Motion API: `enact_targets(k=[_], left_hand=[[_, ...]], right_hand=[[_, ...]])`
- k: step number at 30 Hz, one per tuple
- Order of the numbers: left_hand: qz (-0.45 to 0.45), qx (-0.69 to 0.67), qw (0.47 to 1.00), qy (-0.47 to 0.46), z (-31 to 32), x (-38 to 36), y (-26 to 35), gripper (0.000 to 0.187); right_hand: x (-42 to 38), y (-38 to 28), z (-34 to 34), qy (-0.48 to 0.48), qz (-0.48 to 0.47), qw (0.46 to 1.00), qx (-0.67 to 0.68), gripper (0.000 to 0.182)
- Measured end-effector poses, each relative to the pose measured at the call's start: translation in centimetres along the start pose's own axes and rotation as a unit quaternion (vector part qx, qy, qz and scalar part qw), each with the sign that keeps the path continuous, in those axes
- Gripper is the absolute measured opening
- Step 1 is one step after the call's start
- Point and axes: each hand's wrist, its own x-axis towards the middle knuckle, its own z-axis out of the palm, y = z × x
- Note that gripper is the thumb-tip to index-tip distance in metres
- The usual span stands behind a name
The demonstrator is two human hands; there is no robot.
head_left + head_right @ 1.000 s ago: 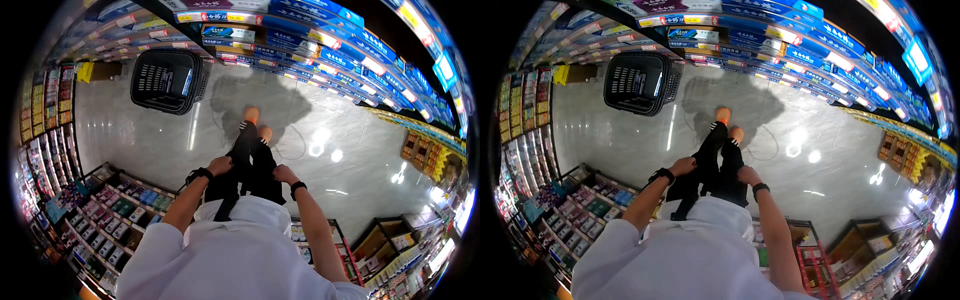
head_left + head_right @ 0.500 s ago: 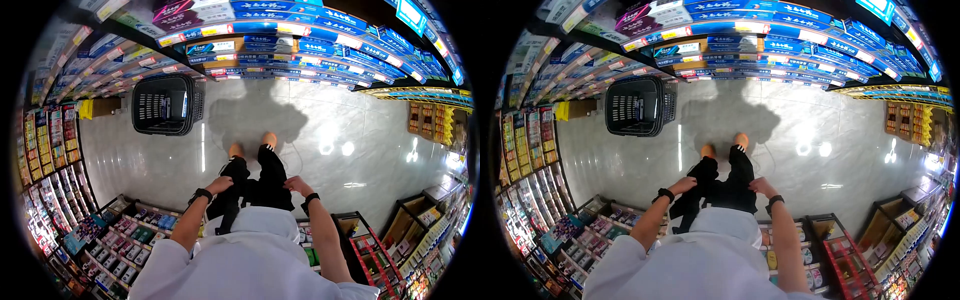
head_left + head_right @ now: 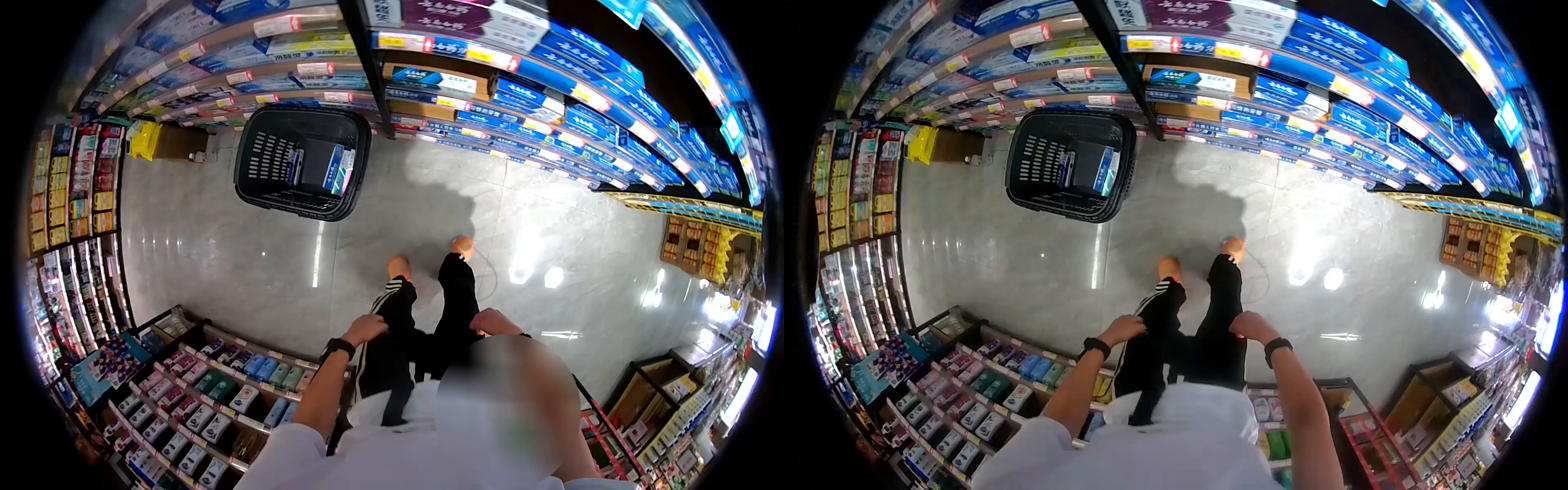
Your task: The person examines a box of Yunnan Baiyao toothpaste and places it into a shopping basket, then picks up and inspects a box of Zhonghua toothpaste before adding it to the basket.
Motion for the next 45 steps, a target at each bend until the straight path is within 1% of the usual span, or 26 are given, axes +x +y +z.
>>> enact_targets(k=[1, 2, 5, 6, 7, 8, 9, 10, 11, 13, 14, 15, 17, 19, 20, 24, 26, 27, 31, 33, 35, 37, 39, 41, 42, 45], left_hand=[[0.002, -0.004, 1.000, 0.001, 0.5, -0.3, -2.0, 0.028], [-0.064, -0.053, 0.996, 0.034, 1.3, -0.3, -3.9, 0.027], [-0.211, -0.130, 0.958, 0.145, 1.6, 0.1, -6.7, 0.025], [-0.207, -0.104, 0.960, 0.157, 2.2, 1.1, -8.9, 0.023], [-0.210, -0.106, 0.960, 0.153, 1.7, 1.8, -9.8, 0.023], [-0.236, -0.220, 0.925, 0.199, 1.4, 2.6, -10.7, 0.021], [-0.256, -0.330, 0.875, 0.245, 1.2, 4.3, -12.0, 0.019], [-0.210, -0.398, 0.827, 0.337, 2.2, 5.6, -13.5, 0.014], [-0.213, -0.397, 0.828, 0.333, 3.4, 6.8, -15.0, 0.014], [-0.252, -0.530, 0.730, 0.350, 3.3, 9.4, -15.6, 0.013], [-0.254, -0.528, 0.733, 0.347, 4.3, 11.5, -17.3, 0.013], [-0.280, -0.492, 0.761, 0.316, 5.4, 13.4, -19.0, 0.013], [-0.306, -0.455, 0.788, 0.281, 6.7, 17.7, -22.7, 0.014], [-0.238, -0.224, 0.890, 0.318, 7.7, 22.3, -26.6, 0.015], [-0.194, -0.081, 0.915, 0.345, 4.8, 24.9, -25.6, 0.014], [-0.140, -0.090, 0.899, 0.406, 0.4, 36.1, -29.4, 0.013], [-0.102, -0.372, 0.837, 0.387, -1.8, 41.1, -30.2, 0.011], [-0.098, -0.368, 0.839, 0.389, -3.0, 43.1, -30.6, 0.011], [0.003, -0.447, 0.832, 0.330, -8.3, 50.2, -30.3, 0.011], [0.035, -0.433, 0.831, 0.347, -11.3, 52.9, -29.3, 0.013], [0.079, -0.338, 0.862, 0.370, -13.2, 55.0, -29.7, 0.017], [0.078, -0.302, 0.863, 0.397, -15.4, 55.0, -28.0, 0.019], [0.068, -0.275, 0.863, 0.419, -16.9, 53.8, -25.4, 0.021], [0.101, -0.266, 0.850, 0.443, -18.1, 52.8, -23.2, 0.021], [0.103, -0.276, 0.845, 0.447, -18.6, 53.2, -22.9, 0.022], [0.110, -0.287, 0.821, 0.481, -19.7, 54.5, -21.3, 0.024]], right_hand=[[0.2, -0.6, 0.3, 0.064, -0.023, 0.998, -0.006, 0.020], [1.7, 0.4, 1.3, 0.120, -0.003, 0.990, 0.078, 0.017], [5.3, 1.2, 0.8, 0.184, 0.005, 0.982, 0.035, 0.017], [7.4, 2.4, 0.1, 0.183, 0.006, 0.982, 0.034, 0.017], [9.4, 4.6, -0.5, 0.158, 0.014, 0.986, -0.043, 0.016], [11.7, 6.7, -1.0, 0.130, 0.021, 0.984, -0.120, 0.015], [12.8, 6.9, -2.6, 0.126, 0.084, 0.986, -0.074, 0.014], [15.9, 9.8, -3.8, 0.124, 0.089, 0.983, -0.104, 0.014], [18.8, 12.8, -4.6, 0.122, 0.096, 0.980, -0.128, 0.013], [24.8, 16.1, -7.8, 0.163, 0.130, 0.968, -0.137, 0.019], [28.2, 17.9, -9.3, 0.209, 0.103, 0.960, -0.154, 0.023], [31.6, 19.6, -10.7, 0.254, 0.077, 0.949, -0.169, 0.027], [37.1, 17.3, -14.7, 0.330, 0.066, 0.930, -0.148, 0.036], [42.1, 15.1, -18.3, 0.385, -0.008, 0.911, -0.145, 0.038], [44.4, 13.6, -20.1, 0.415, -0.042, 0.896, -0.150, 0.039], [50.5, 8.1, -25.5, 0.487, -0.136, 0.848, -0.160, 0.044], [52.3, 5.9, -27.5, 0.515, -0.178, 0.816, -0.194, 0.046], [53.0, 5.2, -28.0, 0.532, -0.209, 0.788, -0.228, 0.047], [54.8, 3.0, -30.3, 0.562, -0.224, 0.747, -0.277, 0.051], [56.0, 2.7, -31.6, 0.576, -0.194, 0.708, -0.360, 0.051], [57.1, 2.8, -32.6, 0.588, -0.219, 0.687, -0.368, 0.053], [57.4, 2.3, -33.5, 0.514, -0.145, 0.756, -0.379, 0.051], [57.4, 2.0, -33.8, 0.512, -0.167, 0.742, -0.399, 0.047], [57.3, 1.8, -33.8, 0.534, -0.211, 0.695, -0.433, 0.037], [57.1, 1.5, -33.7, 0.500, -0.161, 0.738, -0.423, 0.040], [58.0, 1.9, -33.6, 0.527, -0.166, 0.698, -0.456, 0.054]])
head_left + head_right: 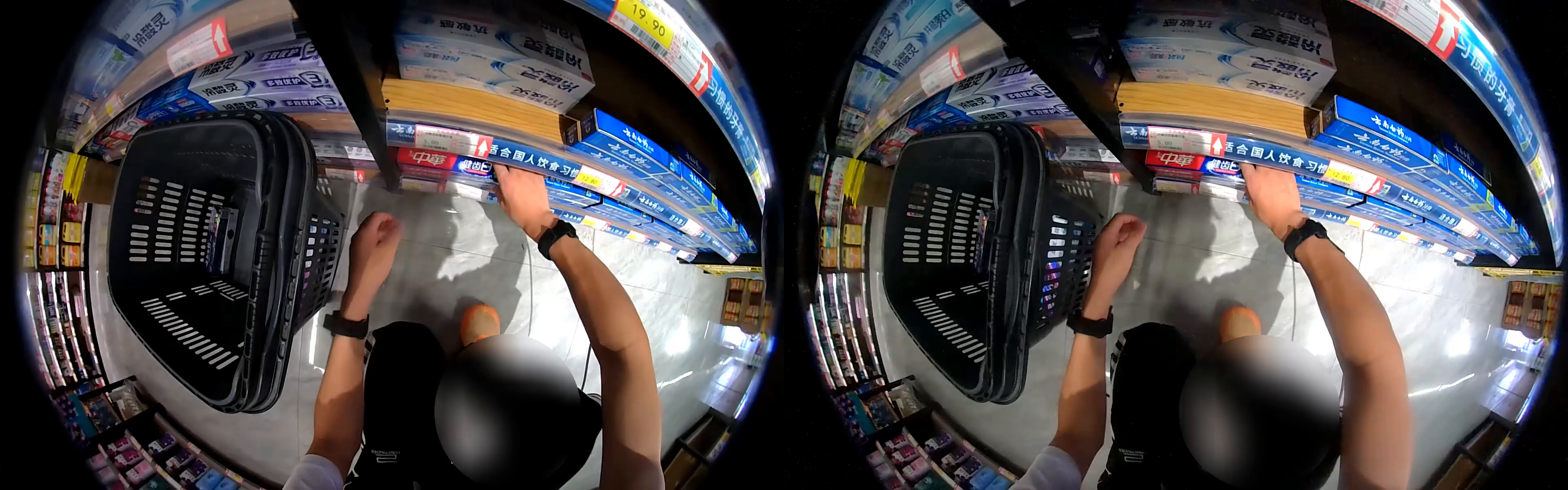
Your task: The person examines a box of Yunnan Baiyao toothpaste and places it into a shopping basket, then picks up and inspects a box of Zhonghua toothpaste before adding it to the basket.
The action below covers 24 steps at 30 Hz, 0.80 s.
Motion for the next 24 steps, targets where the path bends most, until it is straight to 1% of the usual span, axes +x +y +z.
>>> enact_targets(k=[1, 3, 4, 5, 6, 7, 8, 9, 10, 11, 12, 13, 14, 16, 17, 19, 20, 21, 22, 23, 24], left_hand=[[0.001, -0.003, 1.000, 0.003, 0.4, 0.4, 0.7, 0.024], [0.037, 0.075, 0.996, 0.014, 1.3, 1.3, 1.9, 0.027], [0.031, 0.070, 0.997, 0.014, 1.9, 1.6, 1.9, 0.027], [0.028, 0.052, 0.998, 0.029, 2.5, 1.9, 2.0, 0.024], [0.027, 0.035, 0.998, 0.045, 3.0, 1.9, 2.4, 0.020], [0.007, 0.023, 0.998, 0.050, 3.3, 1.6, 3.0, 0.023], [0.008, 0.020, 0.998, 0.051, 3.4, 1.1, 3.3, 0.023], [0.033, 0.020, 0.996, 0.079, 3.4, 0.5, 3.3, 0.025], [0.058, 0.019, 0.992, 0.108, 3.5, 0.2, 3.3, 0.028], [0.057, 0.013, 0.992, 0.108, 3.2, 0.1, 3.2, 0.028], [0.054, -0.005, 0.993, 0.106, 2.7, -0.4, 2.8, 0.030], [0.047, -0.023, 0.993, 0.104, 2.4, -1.1, 2.5, 0.033], [0.039, -0.029, 0.993, 0.103, 2.1, -1.6, 2.7, 0.033], [0.062, 0.015, 0.991, 0.120, 1.1, -1.7, 3.5, 0.041], [0.079, 0.037, 0.990, 0.114, 1.0, -1.8, 3.5, 0.048], [0.094, 0.044, 0.988, 0.111, 1.1, -1.7, 2.5, 0.051], [0.108, 0.052, 0.987, 0.105, 1.4, -1.7, 2.1, 0.053], [0.089, -0.002, 0.992, 0.085, 1.3, -1.8, 2.6, 0.051], [0.089, -0.010, 0.993, 0.081, 1.2, -2.0, 3.2, 0.051], [0.020, -0.131, 0.991, 0.005, 1.0, -2.3, 3.9, 0.049], [-0.048, -0.248, 0.965, -0.071, 0.9, -2.4, 4.7, 0.047]], right_hand=[[0.0, -0.1, 0.1, 0.014, -0.006, 1.000, -0.019, 0.055], [-0.1, -0.5, 0.1, 0.016, 0.006, 1.000, -0.020, 0.055], [-0.3, -0.8, 0.0, 0.018, 0.022, 0.999, -0.017, 0.055], [-0.2, -0.9, 0.0, -0.015, 0.048, 0.999, 0.011, 0.045], [-0.3, -1.0, -0.2, -0.019, 0.046, 0.999, 0.009, 0.045], [-0.2, -1.1, -0.5, -0.026, 0.062, 0.997, 0.024, 0.045], [-0.1, -1.1, -0.7, -0.033, 0.077, 0.996, 0.039, 0.044], [-0.3, -1.2, -0.9, 0.033, 0.056, 0.997, 0.050, 0.042], [-0.4, -1.2, -1.3, 0.033, 0.054, 0.997, 0.045, 0.042], [-0.7, -1.1, -1.7, 0.055, 0.062, 0.987, 0.141, 0.041], [-1.2, -1.3, -2.5, 0.071, 0.070, 0.967, 0.235, 0.041], [-1.9, -2.0, -3.4, 0.080, 0.102, 0.947, 0.294, 0.040], [-2.5, -2.6, -4.8, 0.026, 0.160, 0.923, 0.350, 0.040], [-4.6, -2.9, -4.9, 0.007, 0.218, 0.857, 0.466, 0.036], [-5.5, -2.9, -5.6, -0.024, 0.249, 0.828, 0.502, 0.034], [-7.0, -3.6, -8.1, -0.076, 0.303, 0.764, 0.565, 0.029], [-7.5, -4.2, -10.1, -0.090, 0.304, 0.751, 0.579, 0.026], [-8.0, -4.3, -11.4, -0.096, 0.314, 0.735, 0.594, 0.025], [-8.7, -4.3, -12.6, -0.103, 0.324, 0.718, 0.607, 0.024], [-9.3, -3.9, -13.5, -0.108, 0.323, 0.711, 0.615, 0.021], [-9.7, -4.1, -14.9, -0.107, 0.327, 0.715, 0.609, 0.021]])
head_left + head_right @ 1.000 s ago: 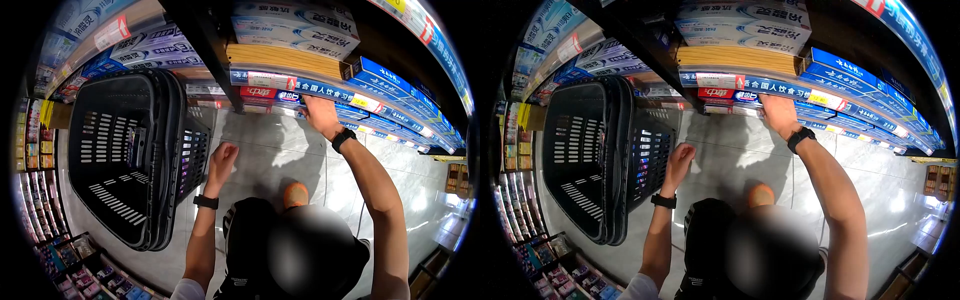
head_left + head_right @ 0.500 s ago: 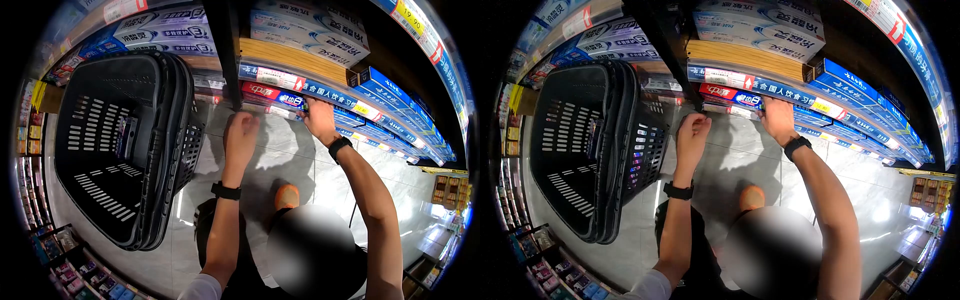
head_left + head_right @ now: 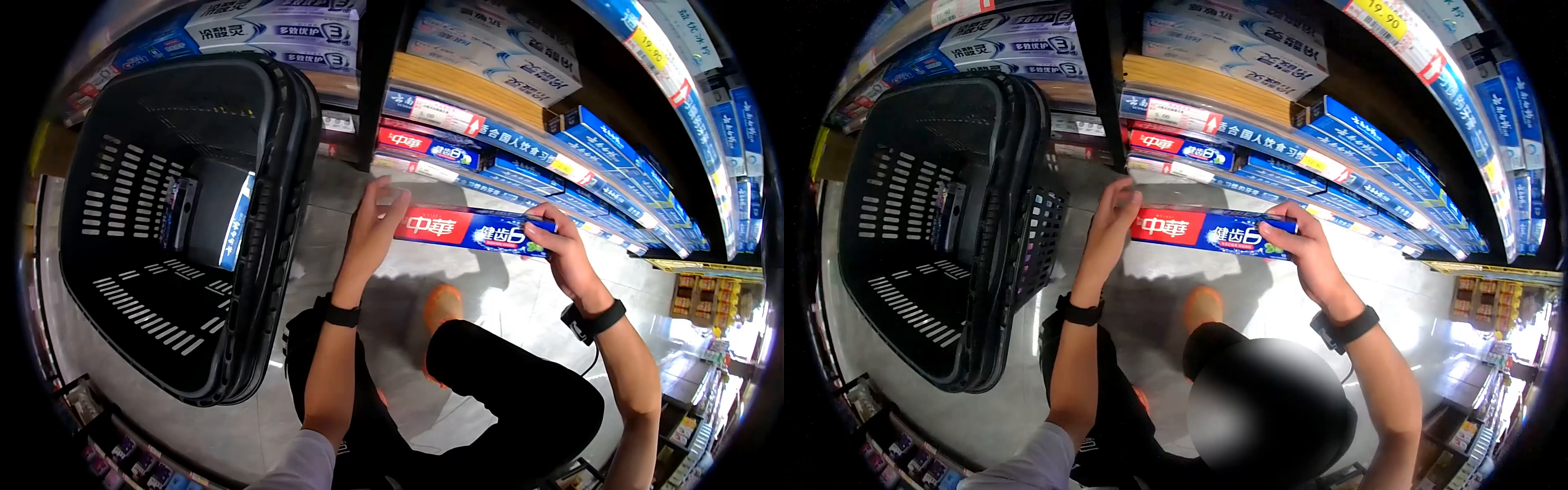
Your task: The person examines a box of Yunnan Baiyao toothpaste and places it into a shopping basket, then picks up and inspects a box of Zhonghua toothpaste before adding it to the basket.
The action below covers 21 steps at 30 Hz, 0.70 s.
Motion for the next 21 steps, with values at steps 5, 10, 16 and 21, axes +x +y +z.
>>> enact_targets(k=[5, 10, 16, 21], left_hand=[[0.030, -0.188, 0.974, -0.122, 2.0, -2.2, 5.8, 0.048], [0.201, -0.143, 0.965, -0.087, 3.6, -4.3, 10.1, 0.074], [0.254, -0.220, 0.941, -0.030, 2.5, -6.5, 12.1, 0.087], [0.231, -0.177, 0.957, -0.015, 1.7, -8.8, 12.8, 0.085]], right_hand=[[-4.0, -6.0, -0.7, 0.049, -0.052, 0.992, 0.103, 0.029], [-4.9, -10.4, 0.8, 0.127, -0.131, 0.973, 0.143, 0.032], [-7.1, -11.5, 4.2, 0.142, -0.203, 0.952, 0.177, 0.037], [-7.4, -10.0, 5.1, 0.147, -0.237, 0.938, 0.204, 0.042]])
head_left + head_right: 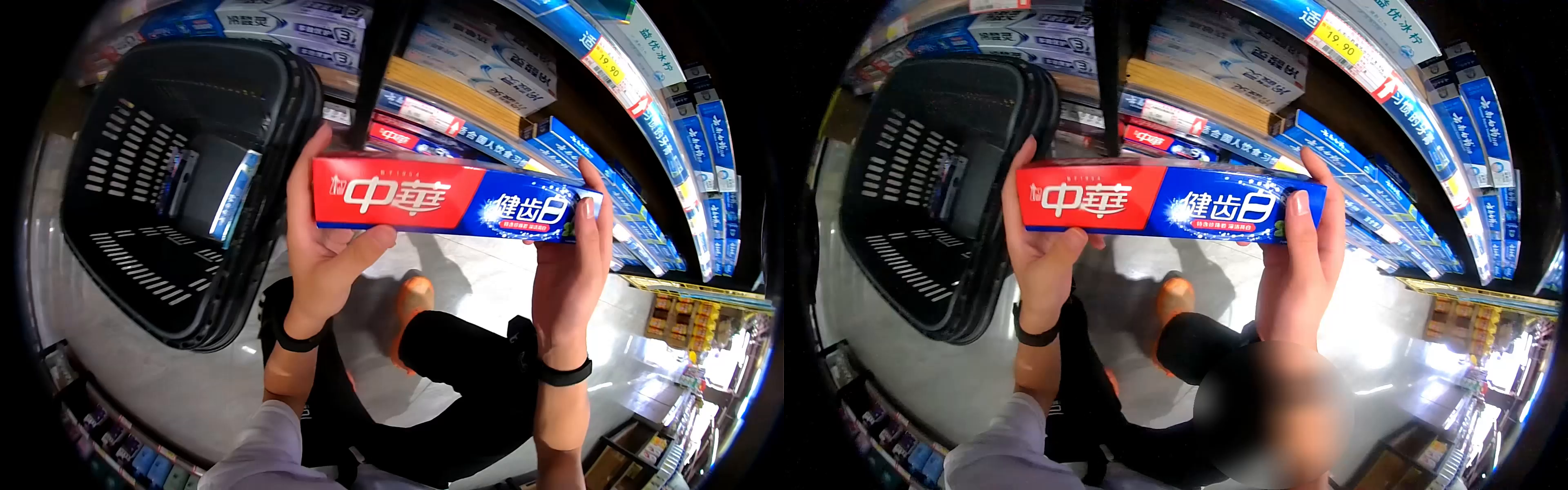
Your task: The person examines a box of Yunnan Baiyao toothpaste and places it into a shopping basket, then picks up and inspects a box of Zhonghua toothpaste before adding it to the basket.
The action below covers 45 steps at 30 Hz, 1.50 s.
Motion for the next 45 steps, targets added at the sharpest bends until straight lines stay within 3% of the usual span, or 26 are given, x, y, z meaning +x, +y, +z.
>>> enact_targets(k=[3, 5, 7, 9, 13, 15, 20, 23, 33, 36, 45], left_hand=[[0.017, 0.071, 0.997, 0.039, -0.4, -0.4, 1.1, 0.087], [0.012, 0.055, 0.998, 0.020, -1.3, -0.2, 1.7, 0.085], [0.018, 0.018, 0.999, 0.030, -1.9, -0.2, 1.4, 0.085], [0.020, 0.006, 0.999, 0.050, -2.1, -0.2, 1.1, 0.085], [0.041, -0.012, 0.998, 0.038, -2.0, -0.1, 0.8, 0.086], [0.032, 0.001, 0.997, 0.077, -1.7, 0.1, 0.7, 0.085], [-0.006, -0.024, 0.999, 0.031, -1.6, 0.1, 0.4, 0.092], [0.031, 0.024, 0.999, 0.024, -1.5, 0.3, 0.1, 0.097], [0.053, 0.031, 0.998, 0.033, -1.7, 0.4, -0.3, 0.100], [0.059, 0.007, 0.998, 0.011, -2.0, 0.4, -0.2, 0.102], [0.073, 0.018, 0.997, 0.006, -2.5, 0.1, -0.3, 0.101]], right_hand=[[0.1, 0.7, 0.0, -0.041, 0.014, 0.999, 0.008, 0.049], [-0.1, 0.7, 0.1, -0.078, -0.019, 0.992, -0.097, 0.061], [0.0, 0.2, 0.2, -0.135, -0.023, 0.989, -0.063, 0.086], [-0.2, 0.1, 0.8, -0.139, -0.037, 0.987, -0.070, 0.090], [-0.4, 0.1, 1.3, -0.112, -0.044, 0.982, -0.144, 0.091], [-0.3, 0.7, 0.8, -0.115, -0.124, 0.966, -0.194, 0.090], [-0.2, 0.7, 0.3, -0.102, -0.098, 0.976, -0.165, 0.089], [0.3, 0.8, -0.2, -0.122, -0.140, 0.964, -0.192, 0.091], [0.0, 0.2, -0.3, -0.112, -0.121, 0.967, -0.195, 0.096], [-0.3, 0.1, -0.3, -0.118, -0.175, 0.953, -0.217, 0.093], [-0.6, -0.1, -0.2, -0.121, -0.215, 0.938, -0.244, 0.092]])
